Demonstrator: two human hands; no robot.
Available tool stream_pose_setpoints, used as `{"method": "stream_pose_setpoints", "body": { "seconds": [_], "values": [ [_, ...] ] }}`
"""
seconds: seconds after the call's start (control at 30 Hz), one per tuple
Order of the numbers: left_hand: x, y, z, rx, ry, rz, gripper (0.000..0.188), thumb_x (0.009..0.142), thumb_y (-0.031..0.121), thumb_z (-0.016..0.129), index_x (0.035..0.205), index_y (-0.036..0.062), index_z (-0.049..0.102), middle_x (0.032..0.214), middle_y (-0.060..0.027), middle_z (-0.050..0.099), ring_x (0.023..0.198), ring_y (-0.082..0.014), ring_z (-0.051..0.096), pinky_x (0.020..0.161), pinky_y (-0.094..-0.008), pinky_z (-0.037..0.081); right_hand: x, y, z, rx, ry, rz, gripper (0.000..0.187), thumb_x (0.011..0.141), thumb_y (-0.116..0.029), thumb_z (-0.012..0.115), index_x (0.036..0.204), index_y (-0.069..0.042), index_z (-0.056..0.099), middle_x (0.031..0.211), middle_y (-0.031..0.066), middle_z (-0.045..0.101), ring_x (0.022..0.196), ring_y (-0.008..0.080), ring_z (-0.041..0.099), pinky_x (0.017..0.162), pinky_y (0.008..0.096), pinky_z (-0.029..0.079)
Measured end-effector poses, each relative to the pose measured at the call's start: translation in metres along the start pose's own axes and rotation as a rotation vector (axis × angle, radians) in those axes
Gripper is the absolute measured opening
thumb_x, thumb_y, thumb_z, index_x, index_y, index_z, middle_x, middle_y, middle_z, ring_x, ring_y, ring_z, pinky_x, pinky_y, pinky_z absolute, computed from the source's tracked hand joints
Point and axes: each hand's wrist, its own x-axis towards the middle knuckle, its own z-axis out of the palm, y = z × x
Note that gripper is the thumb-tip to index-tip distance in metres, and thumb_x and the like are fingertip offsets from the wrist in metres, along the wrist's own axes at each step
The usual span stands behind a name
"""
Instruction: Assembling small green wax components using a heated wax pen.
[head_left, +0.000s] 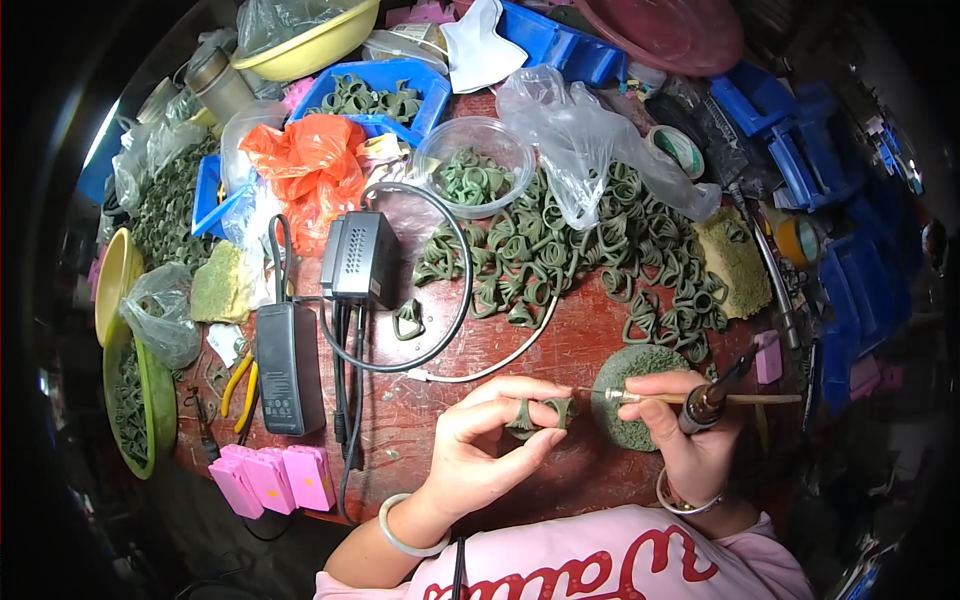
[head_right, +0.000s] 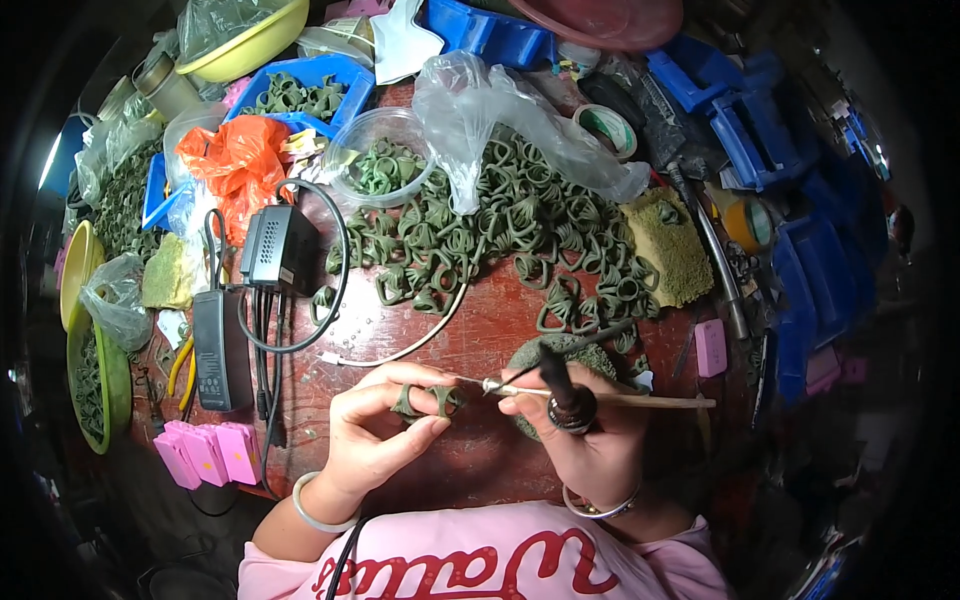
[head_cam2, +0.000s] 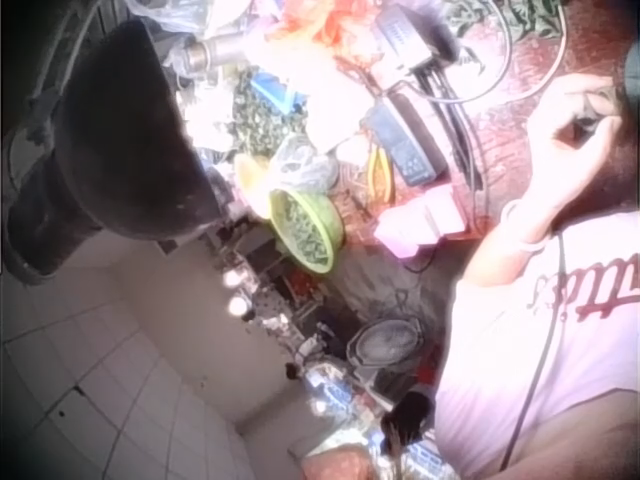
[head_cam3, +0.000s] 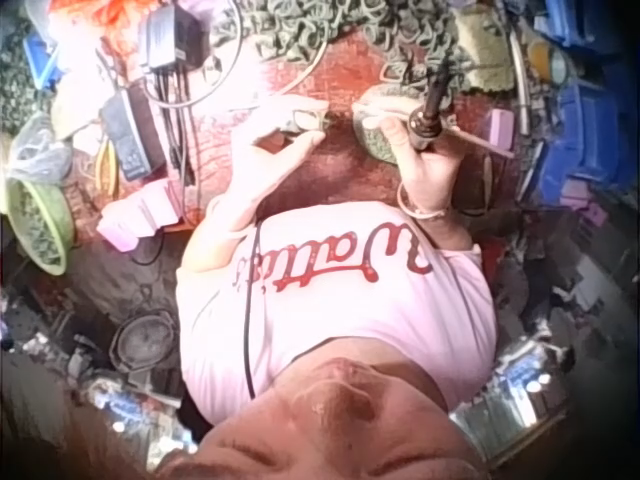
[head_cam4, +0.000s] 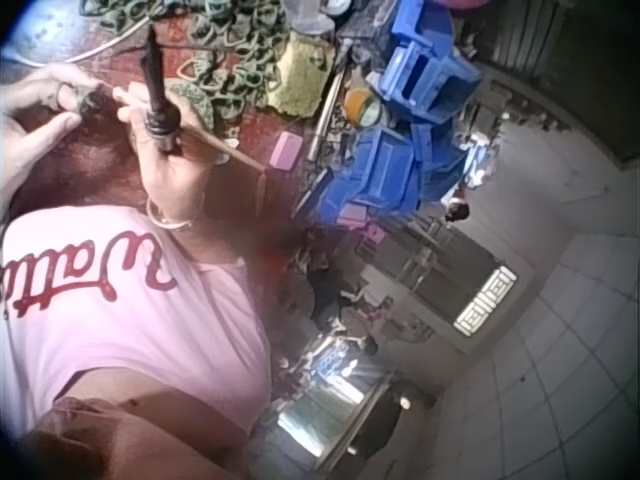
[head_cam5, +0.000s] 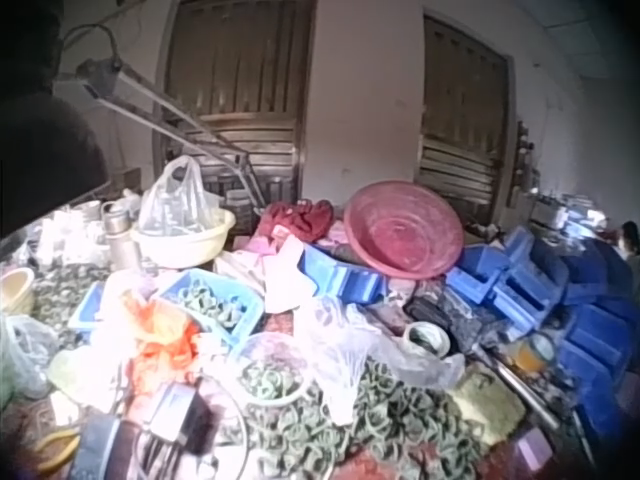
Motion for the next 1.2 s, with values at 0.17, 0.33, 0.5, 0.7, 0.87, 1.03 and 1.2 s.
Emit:
{"method": "stream_pose_setpoints", "body": {
  "seconds": [0.17, 0.33, 0.5, 0.7, 0.87, 1.03, 1.2],
  "values": [
    [-0.003, -0.006, -0.001, -0.210, -0.098, -0.102, 0.013, 0.079, -0.007, 0.068, 0.091, -0.0042, 0.068, 0.110, -0.0164, 0.064, 0.100, -0.0207, 0.062, 0.088, -0.0317, 0.050, 0.009, 0.000, 0.001, -0.068, -0.210, -0.241, 0.013, 0.084, -0.001, 0.068, 0.097, 0.000, 0.064, 0.097, 0.0138, 0.069, 0.087, 0.0225, 0.069, 0.074, 0.0306, 0.055],
    [-0.005, -0.005, -0.002, -0.407, -0.238, -0.243, 0.012, 0.081, -0.006, 0.065, 0.093, -0.0024, 0.063, 0.110, -0.0112, 0.059, 0.100, -0.0162, 0.056, 0.088, -0.0291, 0.045, 0.010, 0.004, 0.003, -0.045, -0.165, -0.162, 0.014, 0.081, 0.002, 0.070, 0.094, 0.000, 0.066, 0.089, 0.0106, 0.068, 0.078, 0.0205, 0.066, 0.070, 0.0315, 0.051],
    [-0.008, -0.003, -0.003, -0.385, -0.243, -0.245, 0.012, 0.081, -0.005, 0.065, 0.093, -0.0023, 0.063, 0.109, -0.0108, 0.058, 0.099, -0.0159, 0.056, 0.086, -0.0287, 0.046, 0.010, 0.003, 0.003, -0.043, -0.211, -0.171, 0.012, 0.082, 0.001, 0.069, 0.094, 0.001, 0.066, 0.087, 0.0106, 0.068, 0.079, 0.0200, 0.066, 0.070, 0.0314, 0.052],
    [-0.005, -0.001, 0.001, -0.371, -0.254, -0.209, 0.009, 0.080, -0.004, 0.065, 0.089, -0.0017, 0.062, 0.107, -0.0108, 0.058, 0.095, -0.0162, 0.057, 0.084, -0.0285, 0.046, 0.003, 0.003, 0.004, 0.036, -0.168, -0.098, 0.012, 0.083, 0.000, 0.069, 0.094, 0.001, 0.065, 0.087, 0.0106, 0.068, 0.079, 0.0196, 0.067, 0.070, 0.0298, 0.052],
    [-0.005, -0.003, -0.002, -0.275, -0.223, -0.160, 0.010, 0.077, -0.002, 0.066, 0.086, 0.0004, 0.062, 0.098, -0.0104, 0.060, 0.092, -0.0165, 0.058, 0.081, -0.0283, 0.046, 0.018, -0.004, -0.012, -0.349, -0.077, -0.296, 0.013, 0.083, -0.007, 0.070, 0.092, 0.000, 0.064, 0.081, 0.0103, 0.068, 0.074, 0.0180, 0.067, 0.062, 0.0273, 0.052],
    [-0.005, 0.002, -0.001, -0.117, -0.200, -0.132, 0.012, 0.075, -0.002, 0.066, 0.085, 0.0013, 0.062, 0.094, -0.0096, 0.061, 0.085, -0.0158, 0.058, 0.077, -0.0279, 0.046, 0.020, -0.028, -0.058, -0.572, -0.211, -0.447, 0.040, 0.076, -0.038, 0.076, 0.093, -0.003, 0.070, 0.075, 0.0075, 0.057, 0.059, 0.0180, 0.057, 0.051, 0.0282, 0.044],
    [-0.005, 0.002, -0.001, -0.069, -0.195, -0.114, 0.013, 0.074, -0.002, 0.067, 0.084, 0.0009, 0.060, 0.091, -0.0092, 0.059, 0.084, -0.0161, 0.059, 0.076, -0.0281, 0.046, 0.012, -0.043, -0.062, -0.972, -0.152, -0.632, 0.038, 0.066, -0.036, 0.084, 0.087, -0.008, 0.070, 0.074, 0.0025, 0.054, 0.058, 0.0196, 0.056, 0.050, 0.0295, 0.046]
  ]
}}
